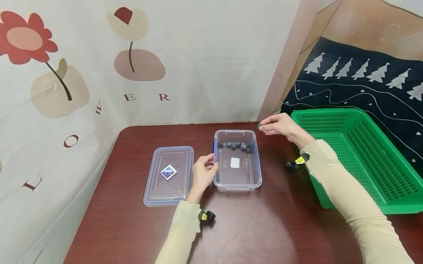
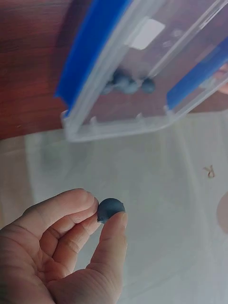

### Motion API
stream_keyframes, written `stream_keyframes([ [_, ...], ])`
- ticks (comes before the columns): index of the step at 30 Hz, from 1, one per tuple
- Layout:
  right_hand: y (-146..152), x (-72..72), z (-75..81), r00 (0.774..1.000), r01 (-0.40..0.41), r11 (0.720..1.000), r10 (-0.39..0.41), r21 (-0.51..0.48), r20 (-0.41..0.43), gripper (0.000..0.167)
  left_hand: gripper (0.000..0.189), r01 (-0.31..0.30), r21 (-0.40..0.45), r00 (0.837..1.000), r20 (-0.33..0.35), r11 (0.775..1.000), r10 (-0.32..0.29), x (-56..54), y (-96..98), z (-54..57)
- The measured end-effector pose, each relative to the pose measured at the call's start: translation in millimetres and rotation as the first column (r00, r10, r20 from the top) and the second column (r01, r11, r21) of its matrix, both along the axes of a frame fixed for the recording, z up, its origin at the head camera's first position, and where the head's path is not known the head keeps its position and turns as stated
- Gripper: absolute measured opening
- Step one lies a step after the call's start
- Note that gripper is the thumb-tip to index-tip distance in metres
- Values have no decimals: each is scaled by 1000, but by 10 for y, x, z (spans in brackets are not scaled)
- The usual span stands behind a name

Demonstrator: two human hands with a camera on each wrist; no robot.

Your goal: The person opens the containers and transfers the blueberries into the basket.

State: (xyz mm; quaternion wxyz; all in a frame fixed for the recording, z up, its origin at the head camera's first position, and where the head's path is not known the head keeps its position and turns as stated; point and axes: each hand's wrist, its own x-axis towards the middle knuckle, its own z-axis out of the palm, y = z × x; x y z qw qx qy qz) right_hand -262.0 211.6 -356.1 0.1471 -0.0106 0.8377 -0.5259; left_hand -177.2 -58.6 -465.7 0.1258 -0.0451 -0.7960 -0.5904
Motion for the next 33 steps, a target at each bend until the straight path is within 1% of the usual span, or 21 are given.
stream_keyframes([
  [6,363,78,85,999,42,999,-42,-25,-6,46,31,-7,-10,1000,1,1000,7,17,4,25],
  [9,533,114,111,997,73,994,-73,-76,3,51,31,-11,-10,1000,10,1000,11,15,8,27],
  [11,645,142,122,995,101,989,-101,-107,10,50,31,-12,-13,1000,17,1000,13,7,10,17],
  [14,817,186,130,991,133,981,-132,-137,16,42,31,-16,-16,1000,20,1000,16,0,12,8],
  [18,1045,244,122,986,169,973,-168,-160,16,24,31,-17,-15,1000,21,1000,18,2,15,5],
  [23,1310,280,63,977,211,958,-207,-196,44,7,31,-17,-18,1000,4,1000,17,9,12,11],
  [25,1408,286,14,974,228,951,-219,-209,66,8,31,-18,-17,1000,1,1000,18,10,12,13],
  [26,1451,289,-13,971,236,948,-225,-211,77,11,31,-17,-18,1000,-1,1000,17,12,11,14],
  [30,1606,306,-143,968,244,959,-230,-146,104,12,31,-15,-14,1000,10,1000,15,17,13,18],
  [32,1666,315,-203,966,244,966,-233,-89,116,3,31,-14,-22,1000,13,1000,15,17,14,19],
  [33,1691,319,-231,964,245,967,-236,-65,123,11,31,-14,-24,1000,15,1000,15,16,15,18],
])
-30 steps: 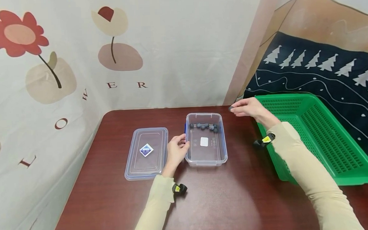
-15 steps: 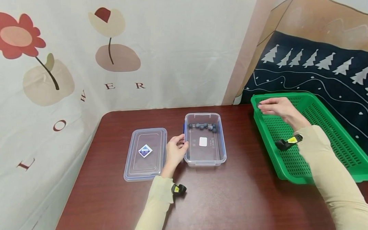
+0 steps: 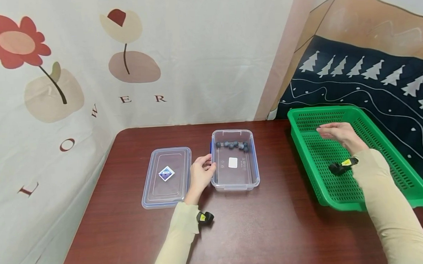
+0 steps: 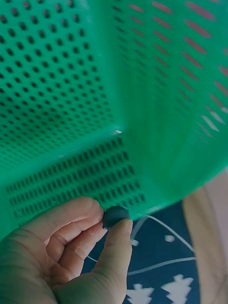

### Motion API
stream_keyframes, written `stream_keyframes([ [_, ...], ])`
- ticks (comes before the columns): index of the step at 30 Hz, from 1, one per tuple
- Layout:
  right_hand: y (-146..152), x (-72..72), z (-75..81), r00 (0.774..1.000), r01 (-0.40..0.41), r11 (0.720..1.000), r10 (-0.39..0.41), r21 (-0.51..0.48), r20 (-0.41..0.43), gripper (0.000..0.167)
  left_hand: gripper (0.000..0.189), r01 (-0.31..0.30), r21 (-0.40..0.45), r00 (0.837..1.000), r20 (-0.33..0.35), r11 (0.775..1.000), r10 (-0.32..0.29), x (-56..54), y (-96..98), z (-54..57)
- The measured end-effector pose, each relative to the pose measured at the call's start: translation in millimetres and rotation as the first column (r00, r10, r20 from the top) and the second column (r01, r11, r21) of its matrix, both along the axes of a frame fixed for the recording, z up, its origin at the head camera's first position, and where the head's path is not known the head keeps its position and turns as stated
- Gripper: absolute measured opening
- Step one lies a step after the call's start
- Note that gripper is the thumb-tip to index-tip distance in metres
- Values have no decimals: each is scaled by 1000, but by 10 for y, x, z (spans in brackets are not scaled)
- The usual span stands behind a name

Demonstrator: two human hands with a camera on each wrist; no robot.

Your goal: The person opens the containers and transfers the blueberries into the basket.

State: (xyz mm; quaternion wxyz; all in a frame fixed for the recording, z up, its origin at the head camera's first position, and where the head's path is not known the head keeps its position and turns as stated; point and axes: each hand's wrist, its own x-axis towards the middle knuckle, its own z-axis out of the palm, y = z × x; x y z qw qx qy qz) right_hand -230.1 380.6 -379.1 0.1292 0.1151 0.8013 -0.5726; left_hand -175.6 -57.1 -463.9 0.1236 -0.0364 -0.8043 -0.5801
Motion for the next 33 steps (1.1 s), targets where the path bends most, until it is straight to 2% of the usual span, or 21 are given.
stream_keyframes([
  [3,59,1,-77,999,2,997,-4,75,35,45,30,-1,-7,1000,-4,1000,1,-6,-3,-6],
  [4,75,3,-99,999,1,996,-6,94,44,53,31,-2,-9,1000,-4,1000,2,-8,-4,-9],
  [5,92,3,-121,999,5,995,-11,104,52,55,31,-2,-6,1000,-4,1000,2,-10,-5,-12],
  [7,128,6,-160,998,11,993,-18,114,60,45,31,-1,-4,1000,-4,1000,1,-10,-5,-14],
  [11,172,27,-201,998,28,995,-34,92,61,9,30,2,-8,1000,-8,1000,-2,-10,-4,-14],
  [12,175,31,-203,998,24,996,-29,89,56,7,30,2,-9,1000,-7,1000,-2,-10,-3,-13],
  [17,121,17,-134,999,25,999,-26,42,34,8,31,-1,-5,1000,1,1000,1,-14,-3,-18],
  [22,-48,-67,25,999,54,997,-54,-48,4,3,31,-1,4,1000,-2,1000,1,-15,-3,-15],
  [25,-170,-115,116,998,44,997,-46,-64,-39,2,31,-2,8,1000,-4,1000,2,-17,-4,-13],
  [31,-405,-174,232,993,18,990,-34,-142,-111,18,31,2,1,1000,-9,1000,-2,-18,-7,-26],
  [33,-492,-191,253,990,8,989,-29,-151,-135,15,31,4,0,1000,-15,1000,-4,-18,-8,-31],
])
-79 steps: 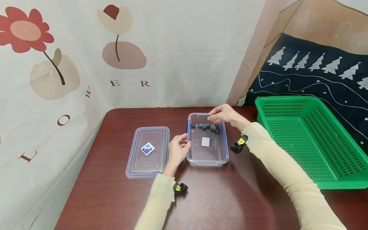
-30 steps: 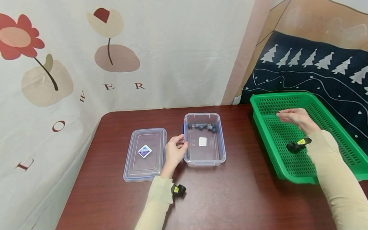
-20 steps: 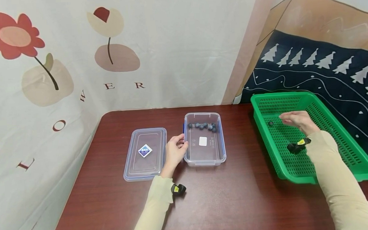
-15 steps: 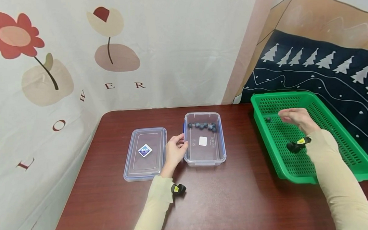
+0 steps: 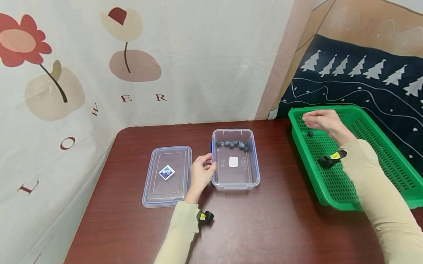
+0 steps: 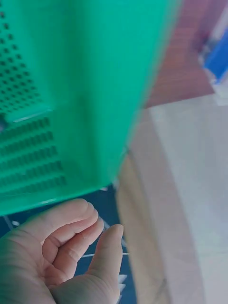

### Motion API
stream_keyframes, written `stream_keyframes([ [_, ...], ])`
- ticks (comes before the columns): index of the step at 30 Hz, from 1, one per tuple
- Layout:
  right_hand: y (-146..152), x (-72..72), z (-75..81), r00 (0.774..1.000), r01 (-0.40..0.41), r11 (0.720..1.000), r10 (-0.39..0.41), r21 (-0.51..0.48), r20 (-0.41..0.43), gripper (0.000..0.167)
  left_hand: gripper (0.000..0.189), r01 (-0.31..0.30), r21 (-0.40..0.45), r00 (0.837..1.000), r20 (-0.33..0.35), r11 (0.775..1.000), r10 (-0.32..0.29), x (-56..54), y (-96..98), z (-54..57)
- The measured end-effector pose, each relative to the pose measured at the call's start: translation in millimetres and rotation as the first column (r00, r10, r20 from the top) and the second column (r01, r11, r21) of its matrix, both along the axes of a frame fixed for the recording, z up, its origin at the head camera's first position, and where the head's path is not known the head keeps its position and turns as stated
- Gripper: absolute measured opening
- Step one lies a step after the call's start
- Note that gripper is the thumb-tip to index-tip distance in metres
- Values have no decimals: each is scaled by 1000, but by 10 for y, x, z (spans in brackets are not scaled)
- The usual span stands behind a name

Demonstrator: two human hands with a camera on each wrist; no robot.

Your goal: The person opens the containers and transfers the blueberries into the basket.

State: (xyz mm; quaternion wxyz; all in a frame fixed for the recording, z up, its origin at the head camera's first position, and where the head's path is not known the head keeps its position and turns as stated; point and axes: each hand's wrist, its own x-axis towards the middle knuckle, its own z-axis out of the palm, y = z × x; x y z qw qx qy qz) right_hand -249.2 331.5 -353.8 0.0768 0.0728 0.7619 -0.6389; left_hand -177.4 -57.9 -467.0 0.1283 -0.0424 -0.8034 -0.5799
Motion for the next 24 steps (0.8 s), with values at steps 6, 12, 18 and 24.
stream_keyframes([
  [6,-300,-68,69,999,-27,995,32,101,-41,35,31,-2,-9,1000,-12,1000,2,4,0,-2],
  [12,-604,-134,96,996,-54,991,62,119,-69,40,31,-5,8,1000,4,1000,5,10,7,3],
  [18,-869,-207,72,993,-91,994,95,66,-64,41,31,-7,6,1000,3,1000,7,11,10,11],
  [24,-1137,-276,3,992,-111,993,114,50,-52,39,31,-8,5,1000,4,1000,8,11,12,14],
])
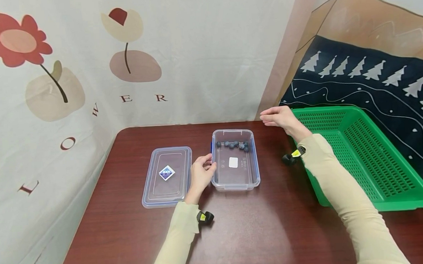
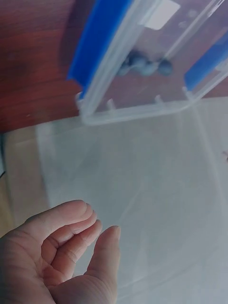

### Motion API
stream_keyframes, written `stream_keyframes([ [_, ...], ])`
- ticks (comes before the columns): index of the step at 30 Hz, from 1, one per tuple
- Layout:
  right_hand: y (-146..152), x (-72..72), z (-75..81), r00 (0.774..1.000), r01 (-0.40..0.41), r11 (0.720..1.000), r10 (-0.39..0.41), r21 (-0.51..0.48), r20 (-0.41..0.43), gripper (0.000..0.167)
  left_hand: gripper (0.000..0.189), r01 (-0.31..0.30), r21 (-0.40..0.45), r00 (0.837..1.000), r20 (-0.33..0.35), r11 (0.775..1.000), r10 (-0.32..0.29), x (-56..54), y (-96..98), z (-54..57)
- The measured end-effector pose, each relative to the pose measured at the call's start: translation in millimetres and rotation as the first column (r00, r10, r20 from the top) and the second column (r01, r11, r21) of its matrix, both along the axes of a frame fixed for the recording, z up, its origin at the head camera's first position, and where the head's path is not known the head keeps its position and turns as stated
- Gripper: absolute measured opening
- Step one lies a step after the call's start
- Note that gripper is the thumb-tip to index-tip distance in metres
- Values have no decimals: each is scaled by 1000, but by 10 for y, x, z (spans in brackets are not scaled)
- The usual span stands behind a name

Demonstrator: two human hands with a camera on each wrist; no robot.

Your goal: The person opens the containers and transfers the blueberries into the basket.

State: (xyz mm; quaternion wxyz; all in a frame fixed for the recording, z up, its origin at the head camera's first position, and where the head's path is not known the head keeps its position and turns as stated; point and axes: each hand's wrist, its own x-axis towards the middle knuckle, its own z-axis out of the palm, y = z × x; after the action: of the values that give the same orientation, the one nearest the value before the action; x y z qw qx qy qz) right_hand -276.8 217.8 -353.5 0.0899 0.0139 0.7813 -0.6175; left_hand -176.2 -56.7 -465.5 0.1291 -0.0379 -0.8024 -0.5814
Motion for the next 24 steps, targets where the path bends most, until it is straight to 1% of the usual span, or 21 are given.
stream_keyframes([
  [2,-98,-17,-33,1000,-18,1000,18,15,4,38,31,0,0,1000,-3,1000,0,3,-2,0],
  [8,-368,-31,-108,998,-59,993,56,100,38,35,31,-1,7,1000,0,1000,1,9,-1,7],
  [13,-544,-28,-140,994,-83,990,75,118,76,34,31,-2,6,1000,-1,1000,2,-1,-1,-8],
  [18,-713,-29,-204,994,-95,993,89,77,69,33,30,1,-4,1000,-22,1000,-2,1,-2,-4],
  [20,-784,-34,-251,994,-94,994,90,58,59,33,30,3,-6,999,-32,1000,-3,5,-6,2],
  [24,-915,-48,-370,994,-87,995,83,57,63,29,30,7,1,999,-38,1000,-7,2,-13,-7],
])
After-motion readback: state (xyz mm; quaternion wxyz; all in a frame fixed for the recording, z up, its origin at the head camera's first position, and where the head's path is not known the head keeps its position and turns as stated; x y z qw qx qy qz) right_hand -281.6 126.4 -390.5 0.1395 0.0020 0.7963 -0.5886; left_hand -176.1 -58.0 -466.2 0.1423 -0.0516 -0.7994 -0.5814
